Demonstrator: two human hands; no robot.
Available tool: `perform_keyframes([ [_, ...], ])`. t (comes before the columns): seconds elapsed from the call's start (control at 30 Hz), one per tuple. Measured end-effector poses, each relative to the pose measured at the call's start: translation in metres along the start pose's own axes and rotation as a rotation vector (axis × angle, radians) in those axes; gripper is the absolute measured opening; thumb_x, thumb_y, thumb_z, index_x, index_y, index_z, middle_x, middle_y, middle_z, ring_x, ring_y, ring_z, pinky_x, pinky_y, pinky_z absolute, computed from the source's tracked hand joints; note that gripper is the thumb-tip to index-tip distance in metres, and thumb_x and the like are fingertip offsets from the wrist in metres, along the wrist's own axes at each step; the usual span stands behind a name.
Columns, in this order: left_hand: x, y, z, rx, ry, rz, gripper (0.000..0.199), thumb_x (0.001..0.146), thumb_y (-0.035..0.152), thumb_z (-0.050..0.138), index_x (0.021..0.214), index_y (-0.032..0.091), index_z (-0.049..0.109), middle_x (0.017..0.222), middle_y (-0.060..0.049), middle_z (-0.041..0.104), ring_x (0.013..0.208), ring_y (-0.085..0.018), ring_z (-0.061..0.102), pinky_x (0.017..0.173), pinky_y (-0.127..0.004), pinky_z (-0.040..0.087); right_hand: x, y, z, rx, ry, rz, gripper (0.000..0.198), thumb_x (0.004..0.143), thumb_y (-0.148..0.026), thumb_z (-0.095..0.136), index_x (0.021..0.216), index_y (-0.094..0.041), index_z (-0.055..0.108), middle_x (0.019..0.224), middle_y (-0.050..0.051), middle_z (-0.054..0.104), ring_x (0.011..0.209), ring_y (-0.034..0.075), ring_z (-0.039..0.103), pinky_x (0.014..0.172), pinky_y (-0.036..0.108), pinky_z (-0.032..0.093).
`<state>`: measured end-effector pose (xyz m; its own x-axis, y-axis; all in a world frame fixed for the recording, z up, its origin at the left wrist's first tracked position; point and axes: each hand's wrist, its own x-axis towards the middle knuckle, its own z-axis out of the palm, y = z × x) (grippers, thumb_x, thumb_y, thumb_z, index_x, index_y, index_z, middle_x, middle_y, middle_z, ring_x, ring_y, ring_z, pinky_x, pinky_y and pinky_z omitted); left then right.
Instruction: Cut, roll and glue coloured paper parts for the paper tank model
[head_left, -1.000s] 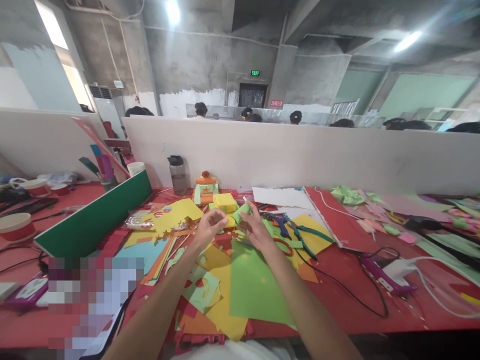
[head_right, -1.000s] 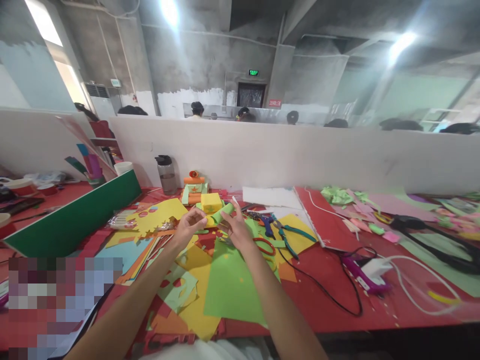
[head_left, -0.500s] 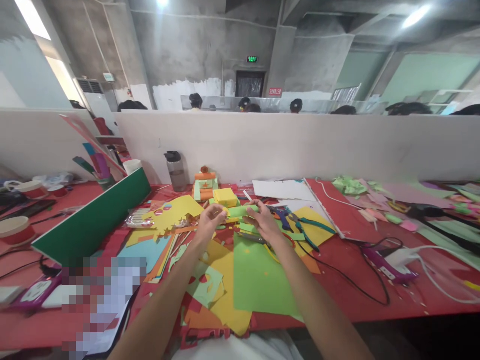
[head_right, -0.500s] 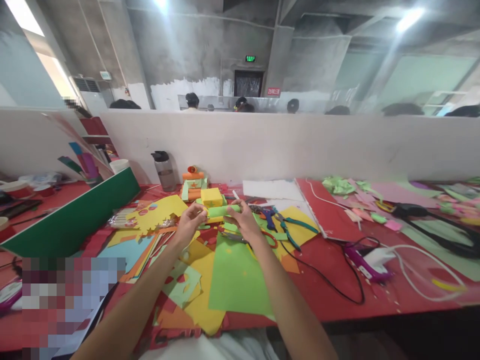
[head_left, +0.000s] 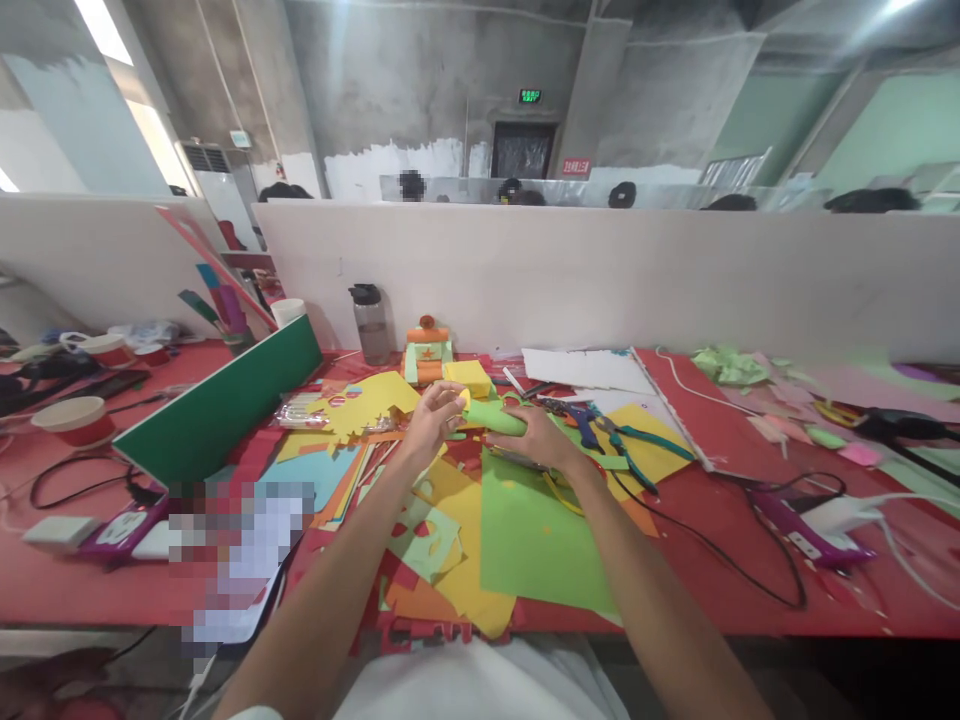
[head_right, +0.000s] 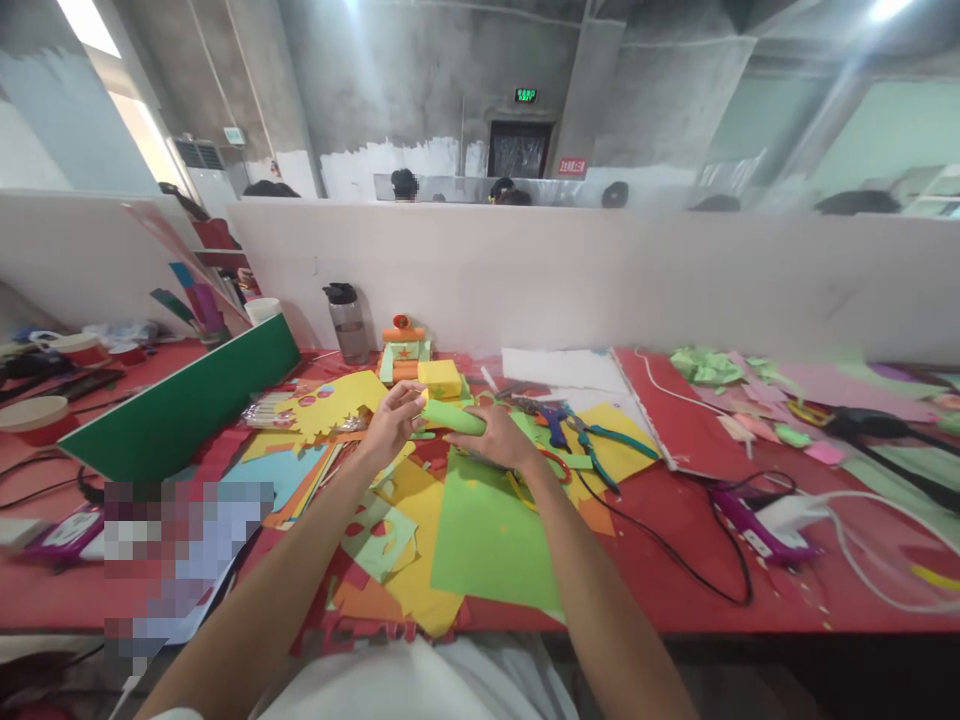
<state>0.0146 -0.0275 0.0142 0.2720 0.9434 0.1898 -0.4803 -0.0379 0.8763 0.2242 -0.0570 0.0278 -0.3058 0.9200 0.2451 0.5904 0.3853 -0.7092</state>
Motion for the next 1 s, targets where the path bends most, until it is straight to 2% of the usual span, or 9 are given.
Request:
perform_keyframes([
  [0.1,0.0,0.0,-0.001,0.021,-0.001,0.007,0.031,0.07,0.033,0.081,0.092,0.022,0.063,0.082,0.003,0.053,0.068,-0.006,0.052,0.059,-0.016,0.046,0.0,-0.001,0.004,-0.132,-0.005,-0.059,0.031,0.082,-0.046,0.069,0.093,-0.017,0.073,0.084,0.004,0.07,0.074,0.02,0.061,0.069,0.029,0.045],
  [0.23,0.0,-0.001,0.0,0.062,0.03,0.022,0.029,0.071,0.035,0.08,0.092,0.021,0.065,0.081,0.003,0.054,0.068,-0.006,0.052,0.059,-0.016,0.046,0.002,-0.002,0.007,-0.309,0.045,-0.065,0.033,0.081,-0.046,0.07,0.098,-0.018,0.074,0.096,0.007,0.071,0.086,0.023,0.062,0.079,0.031,0.044],
  [0.33,0.0,0.001,0.003,0.077,0.052,0.024,0.029,0.069,0.035,0.081,0.09,0.021,0.066,0.081,0.003,0.056,0.067,-0.006,0.053,0.059,-0.017,0.046,0.002,-0.002,0.007,-0.375,0.013,-0.057,0.034,0.085,-0.046,0.067,0.105,-0.018,0.072,0.102,0.009,0.071,0.094,0.025,0.062,0.084,0.033,0.043],
  [0.6,-0.001,0.001,0.004,0.07,0.081,0.061,0.029,0.069,0.036,0.081,0.09,0.02,0.068,0.084,0.002,0.057,0.07,-0.007,0.054,0.06,-0.016,0.047,-0.003,-0.001,0.013,-0.289,-0.079,-0.059,0.053,0.09,-0.049,0.06,0.134,-0.021,0.054,0.129,0.012,0.064,0.113,0.03,0.061,0.091,0.035,0.044],
  [0.87,0.001,-0.003,0.002,0.175,0.078,0.145,0.025,0.075,0.038,0.076,0.091,0.02,0.069,0.082,0.002,0.058,0.066,-0.008,0.054,0.062,-0.02,0.048,-0.003,-0.006,0.011,-0.288,-0.116,-0.071,0.041,0.093,-0.044,0.057,0.126,-0.021,0.06,0.117,0.011,0.07,0.1,0.028,0.066,0.086,0.034,0.044],
  [1.0,0.001,-0.005,0.001,0.21,0.064,0.176,0.024,0.078,0.038,0.074,0.093,0.021,0.068,0.085,0.001,0.058,0.065,-0.007,0.054,0.062,-0.02,0.048,-0.006,-0.007,0.011,-0.253,-0.139,-0.082,0.045,0.099,-0.045,0.046,0.136,-0.02,0.052,0.123,0.012,0.067,0.106,0.027,0.064,0.089,0.034,0.044],
])
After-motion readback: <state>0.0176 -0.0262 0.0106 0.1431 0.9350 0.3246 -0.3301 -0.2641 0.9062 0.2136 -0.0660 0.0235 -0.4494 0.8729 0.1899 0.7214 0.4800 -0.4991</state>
